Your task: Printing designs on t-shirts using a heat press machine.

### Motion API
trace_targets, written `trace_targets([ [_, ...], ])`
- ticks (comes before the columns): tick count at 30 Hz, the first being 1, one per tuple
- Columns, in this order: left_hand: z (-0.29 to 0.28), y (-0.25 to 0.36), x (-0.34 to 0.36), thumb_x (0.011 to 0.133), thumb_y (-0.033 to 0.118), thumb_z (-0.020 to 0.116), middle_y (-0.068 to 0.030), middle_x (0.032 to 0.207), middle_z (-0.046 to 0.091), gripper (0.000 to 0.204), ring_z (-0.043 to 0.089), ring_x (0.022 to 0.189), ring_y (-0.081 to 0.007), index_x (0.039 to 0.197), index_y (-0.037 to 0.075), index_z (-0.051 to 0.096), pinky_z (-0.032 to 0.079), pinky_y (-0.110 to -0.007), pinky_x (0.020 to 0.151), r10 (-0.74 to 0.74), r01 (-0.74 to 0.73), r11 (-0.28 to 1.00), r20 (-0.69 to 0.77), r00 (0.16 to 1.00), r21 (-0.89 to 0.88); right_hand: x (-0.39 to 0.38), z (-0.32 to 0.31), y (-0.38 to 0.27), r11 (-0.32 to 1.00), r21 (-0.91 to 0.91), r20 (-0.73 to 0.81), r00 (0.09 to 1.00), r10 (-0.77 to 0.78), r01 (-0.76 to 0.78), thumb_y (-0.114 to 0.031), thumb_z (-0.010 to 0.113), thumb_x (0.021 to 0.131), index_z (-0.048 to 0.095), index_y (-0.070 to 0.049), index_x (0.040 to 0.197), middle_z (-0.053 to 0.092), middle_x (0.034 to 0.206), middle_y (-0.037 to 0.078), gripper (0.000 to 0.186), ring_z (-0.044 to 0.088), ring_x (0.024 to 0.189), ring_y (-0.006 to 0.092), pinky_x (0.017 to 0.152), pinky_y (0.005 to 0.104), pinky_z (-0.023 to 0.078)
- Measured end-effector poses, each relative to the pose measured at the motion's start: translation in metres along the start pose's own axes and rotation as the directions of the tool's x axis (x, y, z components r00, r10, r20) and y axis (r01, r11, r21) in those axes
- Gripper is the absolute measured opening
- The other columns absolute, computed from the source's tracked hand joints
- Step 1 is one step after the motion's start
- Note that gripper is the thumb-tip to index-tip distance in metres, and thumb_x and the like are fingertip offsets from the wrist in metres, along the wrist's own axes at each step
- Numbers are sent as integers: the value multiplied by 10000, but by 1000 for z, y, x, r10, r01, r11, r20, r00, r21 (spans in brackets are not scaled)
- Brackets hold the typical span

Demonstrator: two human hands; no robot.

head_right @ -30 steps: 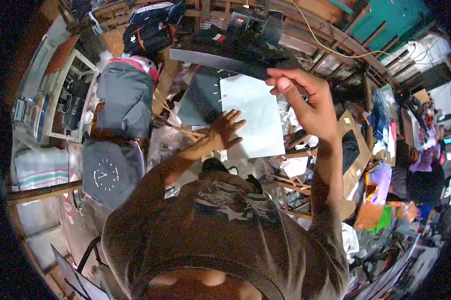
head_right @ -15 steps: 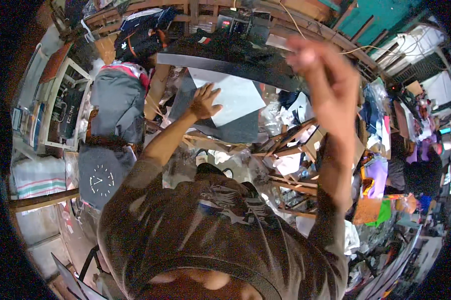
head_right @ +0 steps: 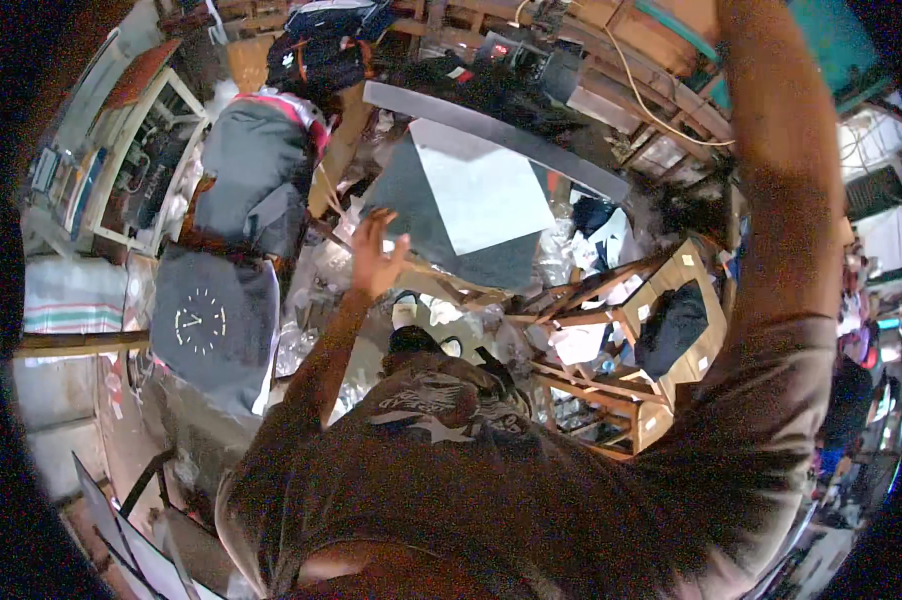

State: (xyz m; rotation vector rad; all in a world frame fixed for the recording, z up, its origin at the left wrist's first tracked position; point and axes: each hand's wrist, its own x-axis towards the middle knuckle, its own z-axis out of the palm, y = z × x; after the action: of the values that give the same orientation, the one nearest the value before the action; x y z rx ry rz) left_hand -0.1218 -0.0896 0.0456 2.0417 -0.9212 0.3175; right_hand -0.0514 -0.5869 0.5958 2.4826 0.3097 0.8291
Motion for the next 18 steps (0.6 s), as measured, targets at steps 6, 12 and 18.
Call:
trace_targets([
  [6, -48, -56, -149, 866, 284, 662, -227, 1112, 573, 419, 531, 1041, -427, 1154, -6, 570, 431, -483, 918, -365, 382, 910, -123, 923, 162, -41, -63, -261, 770, 33, 118, 767, 631, -638, -351, 569, 893, 540, -5, 1226, 589, 1172, 277, 481, 567, 1104, 410, 926, 486, 463],
  [12, -31, -89, -324, 871, 366, 650, -174, 872, 689, 315, 656, 844, -370, 892, 55, 691, 521, -446, 773, -738, 721, 664, 20, 674, 198, -160, -25, -425, 836, 371, -23, 896, 444, -405, -402, 629, 866, 648, -58, 991, 633, 777, 174, 366, 626, 738, 369, 736, 485, 447],
  [18, 9, -139, -432, 864, 457, 635, -149, 880, 727, 419, 707, 837, -296, 921, 48, 709, 550, -393, 769, -857, 880, 471, 273, 438, 68, -229, 25, -510, 729, 515, 261, 892, 368, -451, -316, 608, 876, 581, -16, 1164, 632, 1005, 158, 417, 603, 924, 317, 870, 426, 379],
])
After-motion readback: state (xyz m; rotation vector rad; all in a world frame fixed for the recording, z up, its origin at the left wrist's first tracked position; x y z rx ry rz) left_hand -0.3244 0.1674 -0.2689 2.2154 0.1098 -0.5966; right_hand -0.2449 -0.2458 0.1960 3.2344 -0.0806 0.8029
